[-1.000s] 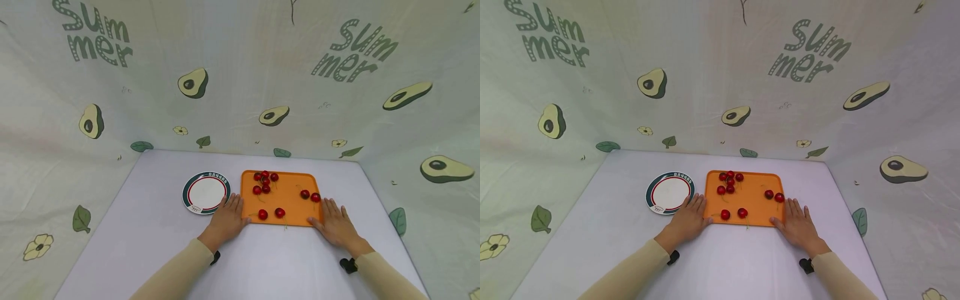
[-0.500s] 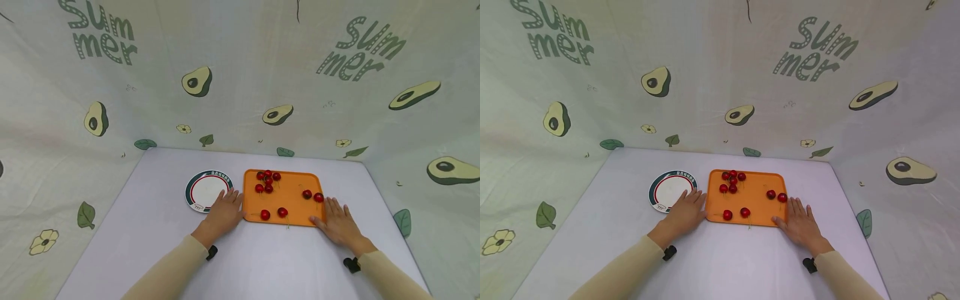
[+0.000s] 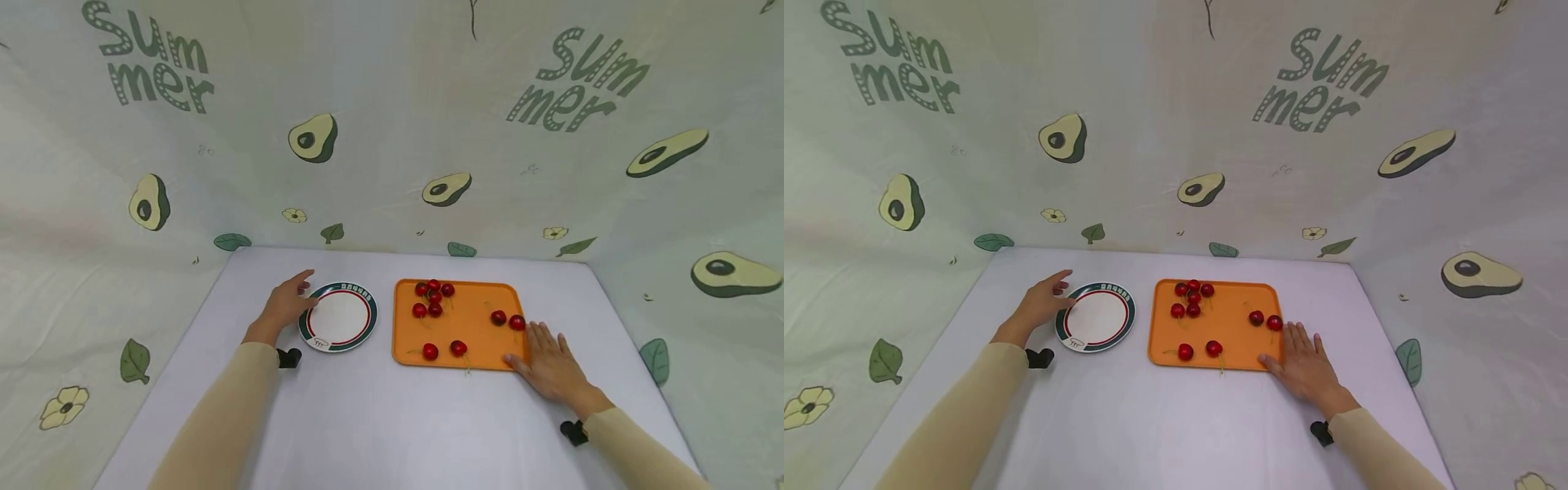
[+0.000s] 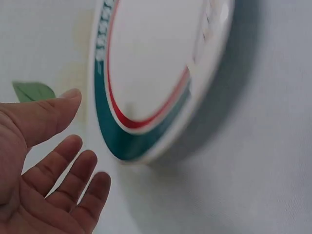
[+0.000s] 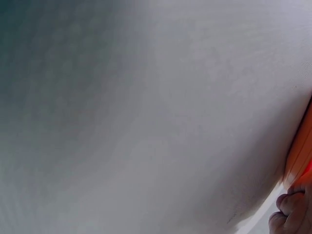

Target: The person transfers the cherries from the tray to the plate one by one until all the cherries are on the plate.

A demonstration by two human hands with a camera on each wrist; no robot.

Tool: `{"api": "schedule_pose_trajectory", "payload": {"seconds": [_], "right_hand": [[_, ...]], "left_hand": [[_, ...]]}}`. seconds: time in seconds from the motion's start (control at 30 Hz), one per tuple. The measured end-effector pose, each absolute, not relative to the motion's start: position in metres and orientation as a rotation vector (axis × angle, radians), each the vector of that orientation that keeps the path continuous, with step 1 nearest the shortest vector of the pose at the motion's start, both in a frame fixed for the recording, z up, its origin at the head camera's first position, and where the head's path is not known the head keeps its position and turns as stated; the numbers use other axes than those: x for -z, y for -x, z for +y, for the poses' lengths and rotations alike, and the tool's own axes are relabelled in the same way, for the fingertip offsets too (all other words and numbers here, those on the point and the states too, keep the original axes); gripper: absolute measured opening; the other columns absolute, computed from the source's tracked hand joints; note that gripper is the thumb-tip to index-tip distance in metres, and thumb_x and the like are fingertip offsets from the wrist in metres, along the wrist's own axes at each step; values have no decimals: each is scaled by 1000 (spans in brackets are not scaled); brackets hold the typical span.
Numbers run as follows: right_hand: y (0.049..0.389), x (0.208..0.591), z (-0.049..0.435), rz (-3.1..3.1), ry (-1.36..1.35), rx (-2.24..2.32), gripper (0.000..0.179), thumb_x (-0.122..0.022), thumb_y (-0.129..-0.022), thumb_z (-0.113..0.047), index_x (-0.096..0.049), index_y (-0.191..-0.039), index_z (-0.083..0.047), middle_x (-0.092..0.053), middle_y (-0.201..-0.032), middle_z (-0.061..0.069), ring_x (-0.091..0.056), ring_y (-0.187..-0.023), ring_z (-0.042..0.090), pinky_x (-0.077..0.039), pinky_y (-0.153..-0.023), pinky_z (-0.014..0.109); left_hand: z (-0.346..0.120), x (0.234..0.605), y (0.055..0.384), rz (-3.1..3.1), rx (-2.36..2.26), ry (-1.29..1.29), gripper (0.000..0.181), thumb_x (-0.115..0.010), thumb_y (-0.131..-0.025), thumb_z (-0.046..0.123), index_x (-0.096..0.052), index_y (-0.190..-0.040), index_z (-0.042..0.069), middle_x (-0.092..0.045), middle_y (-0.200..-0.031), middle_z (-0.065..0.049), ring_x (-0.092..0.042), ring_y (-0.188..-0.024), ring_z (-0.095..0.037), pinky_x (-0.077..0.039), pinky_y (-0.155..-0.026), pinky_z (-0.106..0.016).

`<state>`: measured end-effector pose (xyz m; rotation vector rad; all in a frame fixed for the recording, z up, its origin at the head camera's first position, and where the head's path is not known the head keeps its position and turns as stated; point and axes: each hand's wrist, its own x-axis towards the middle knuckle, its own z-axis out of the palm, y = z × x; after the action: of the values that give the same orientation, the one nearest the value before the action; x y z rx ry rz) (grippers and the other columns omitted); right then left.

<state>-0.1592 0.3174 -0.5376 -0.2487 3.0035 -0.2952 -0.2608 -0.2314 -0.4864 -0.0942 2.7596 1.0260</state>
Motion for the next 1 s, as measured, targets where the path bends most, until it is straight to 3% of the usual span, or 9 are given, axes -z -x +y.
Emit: {"api": "schedule_pose_trajectory", "payload": {"seconds": [0.27, 0.5, 0.6, 0.8, 0.87, 1.0], "right_hand": [[154, 543, 311, 3007, 257, 259, 104, -50, -102, -69, -26, -159, 16, -25, -165, 38, -20, -154, 57, -9, -125, 74], [158, 537, 312, 3012, 268, 264, 105, -49, -102, -69, -23, -159, 15, -23, -166, 38, -18, -154, 57, -8, -124, 75], [161, 535, 313, 3007, 264, 262, 106, -48, -102, -69, -22, -160, 16, -22, -166, 38, -17, -155, 57, -7, -124, 75], [165, 534, 314, 3001, 258, 248, 106, -48, -102, -70, -22, -160, 16, -21, -166, 39, -17, -154, 57, -7, -124, 76], [165, 534, 315, 2996, 250, 248, 106, -48, -102, -70, -22, -160, 15, -21, -166, 39, -16, -155, 57, -6, -124, 75], [164, 536, 316, 2987, 236, 252, 107, -48, -102, -70, -21, -160, 16, -20, -166, 39, -15, -155, 57, -5, -124, 75]], "left_hand": [[-254, 513, 269, 2664, -1071, 153, 86, -72, -97, 11, -25, -169, 18, -56, -147, -26, -55, -130, -42, -48, -112, -57], [-256, 517, 257, 2484, -1233, 151, 89, -74, -94, 5, -28, -168, 22, -56, -139, -25, -64, -97, -26, -58, -81, -30], [-255, 517, 247, 2423, -1280, 104, 90, -76, -93, 5, -30, -168, 23, -52, -145, -25, -66, -95, -23, -57, -83, -29], [-249, 520, 234, 2434, -1257, 71, 81, -78, -93, 8, -40, -164, 23, -52, -148, -21, -61, -111, -26, -51, -102, -37], [-247, 522, 232, 2424, -1270, 86, 79, -77, -94, 7, -42, -163, 22, -51, -147, -21, -61, -111, -26, -54, -98, -36], [-245, 525, 230, 2357, -1352, 131, 78, -77, -93, 2, -45, -162, 19, -49, -145, -21, -66, -96, -23, -62, -80, -30]]}}
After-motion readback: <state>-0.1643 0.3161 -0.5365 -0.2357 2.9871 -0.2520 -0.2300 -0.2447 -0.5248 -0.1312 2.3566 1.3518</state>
